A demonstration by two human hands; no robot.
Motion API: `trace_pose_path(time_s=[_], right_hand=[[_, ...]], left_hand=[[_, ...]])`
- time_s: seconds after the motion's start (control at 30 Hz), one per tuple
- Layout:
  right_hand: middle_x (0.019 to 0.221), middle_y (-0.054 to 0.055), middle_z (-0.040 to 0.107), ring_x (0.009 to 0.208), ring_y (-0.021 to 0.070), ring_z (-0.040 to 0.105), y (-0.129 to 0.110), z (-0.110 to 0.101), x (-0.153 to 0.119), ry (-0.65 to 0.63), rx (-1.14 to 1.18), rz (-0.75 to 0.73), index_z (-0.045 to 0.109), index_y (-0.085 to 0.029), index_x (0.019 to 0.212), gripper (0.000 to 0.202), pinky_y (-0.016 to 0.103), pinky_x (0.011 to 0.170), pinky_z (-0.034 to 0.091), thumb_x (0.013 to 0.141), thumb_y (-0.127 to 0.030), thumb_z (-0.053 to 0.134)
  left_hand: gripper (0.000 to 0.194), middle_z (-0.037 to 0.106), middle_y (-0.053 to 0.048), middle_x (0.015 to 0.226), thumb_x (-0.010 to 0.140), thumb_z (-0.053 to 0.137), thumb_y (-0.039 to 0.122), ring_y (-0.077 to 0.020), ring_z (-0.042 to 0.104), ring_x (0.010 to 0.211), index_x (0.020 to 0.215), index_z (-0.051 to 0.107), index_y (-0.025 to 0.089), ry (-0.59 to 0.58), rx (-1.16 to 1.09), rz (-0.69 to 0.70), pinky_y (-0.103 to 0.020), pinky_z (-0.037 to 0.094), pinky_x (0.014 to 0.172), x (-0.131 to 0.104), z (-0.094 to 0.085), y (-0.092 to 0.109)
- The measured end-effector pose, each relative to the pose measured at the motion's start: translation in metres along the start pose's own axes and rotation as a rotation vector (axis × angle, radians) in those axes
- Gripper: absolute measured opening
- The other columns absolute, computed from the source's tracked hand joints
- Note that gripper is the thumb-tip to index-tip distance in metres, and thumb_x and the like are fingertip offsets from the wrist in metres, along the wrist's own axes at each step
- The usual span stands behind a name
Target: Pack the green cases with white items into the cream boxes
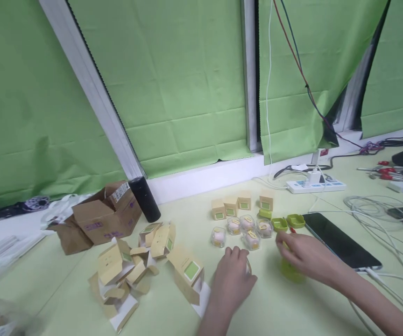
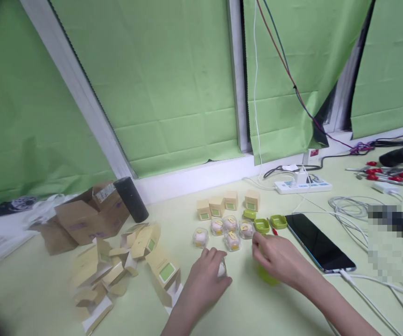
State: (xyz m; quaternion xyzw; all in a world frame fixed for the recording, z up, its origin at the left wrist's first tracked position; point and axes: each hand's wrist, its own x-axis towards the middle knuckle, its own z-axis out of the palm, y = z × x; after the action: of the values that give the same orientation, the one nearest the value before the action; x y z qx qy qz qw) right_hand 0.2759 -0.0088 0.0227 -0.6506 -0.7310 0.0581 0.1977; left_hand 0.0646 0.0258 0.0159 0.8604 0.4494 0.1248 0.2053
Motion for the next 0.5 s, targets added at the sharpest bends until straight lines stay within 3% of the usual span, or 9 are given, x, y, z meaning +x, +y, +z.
trace_pose_path(time_s=[0.1,0.17,0.23,0.3,0.43,0.5], right_hand=[[0.06,0.006,0.062,0.056,0.0255,0.059,0.009,0.008,-0.01,-0.127,-0.196,0.014,0.057,-0.02,0.075,0.017,0.028,0.05,0.031,0.065,-0.033,0.062],[0.062,0.006,0.064,0.057,0.0257,0.06,0.006,0.008,-0.013,-0.165,-0.195,0.022,0.059,-0.02,0.075,0.017,0.027,0.049,0.032,0.063,-0.031,0.063],[0.066,0.004,0.065,0.059,0.0226,0.06,-0.007,0.0,-0.011,-0.169,-0.082,0.0,0.06,-0.021,0.088,0.023,0.026,0.051,0.034,0.07,-0.035,0.06],[0.071,0.002,0.064,0.062,0.0199,0.059,-0.029,-0.012,-0.006,-0.182,0.099,-0.064,0.058,-0.024,0.1,0.029,0.025,0.053,0.036,0.076,-0.039,0.056],[0.099,0.002,0.063,0.084,0.0208,0.058,-0.065,-0.024,0.009,-0.205,0.441,-0.222,0.049,-0.03,0.118,0.047,0.029,0.07,0.044,0.072,-0.032,0.061],[0.107,0.003,0.059,0.092,0.0208,0.056,-0.068,-0.019,0.015,-0.138,0.649,-0.196,0.047,-0.029,0.119,0.039,0.031,0.077,0.045,0.081,-0.037,0.049]], left_hand=[[0.056,0.056,-0.015,0.112,0.063,0.065,0.026,-0.0344,0.042,0.109,0.117,0.055,0.015,-0.009,-0.1,0.009,-0.045,0.035,0.09,-0.01,-0.002,0.005],[0.066,0.049,-0.013,0.124,0.064,0.069,0.036,-0.034,0.033,0.119,0.125,0.05,0.019,0.038,-0.245,0.062,-0.045,0.028,0.099,-0.017,-0.002,0.009],[0.064,0.044,-0.01,0.132,0.071,0.063,0.042,-0.0295,0.034,0.121,0.13,0.043,0.025,0.083,-0.49,0.084,-0.042,0.028,0.1,-0.021,0.0,0.012],[0.061,0.046,-0.009,0.129,0.078,0.057,0.042,-0.0249,0.046,0.11,0.133,0.037,0.028,0.074,-0.82,0.051,-0.039,0.036,0.093,-0.022,0.002,0.014],[0.067,0.059,-0.005,0.101,0.077,0.064,0.032,-0.0173,0.057,0.088,0.135,0.031,0.027,0.055,-1.473,-0.039,-0.031,0.041,0.081,-0.022,-0.003,0.014],[0.055,0.06,-0.004,0.092,0.079,0.062,0.027,-0.0131,0.057,0.077,0.129,0.04,0.024,0.12,-1.766,-0.109,-0.027,0.042,0.076,-0.02,-0.01,0.011]])
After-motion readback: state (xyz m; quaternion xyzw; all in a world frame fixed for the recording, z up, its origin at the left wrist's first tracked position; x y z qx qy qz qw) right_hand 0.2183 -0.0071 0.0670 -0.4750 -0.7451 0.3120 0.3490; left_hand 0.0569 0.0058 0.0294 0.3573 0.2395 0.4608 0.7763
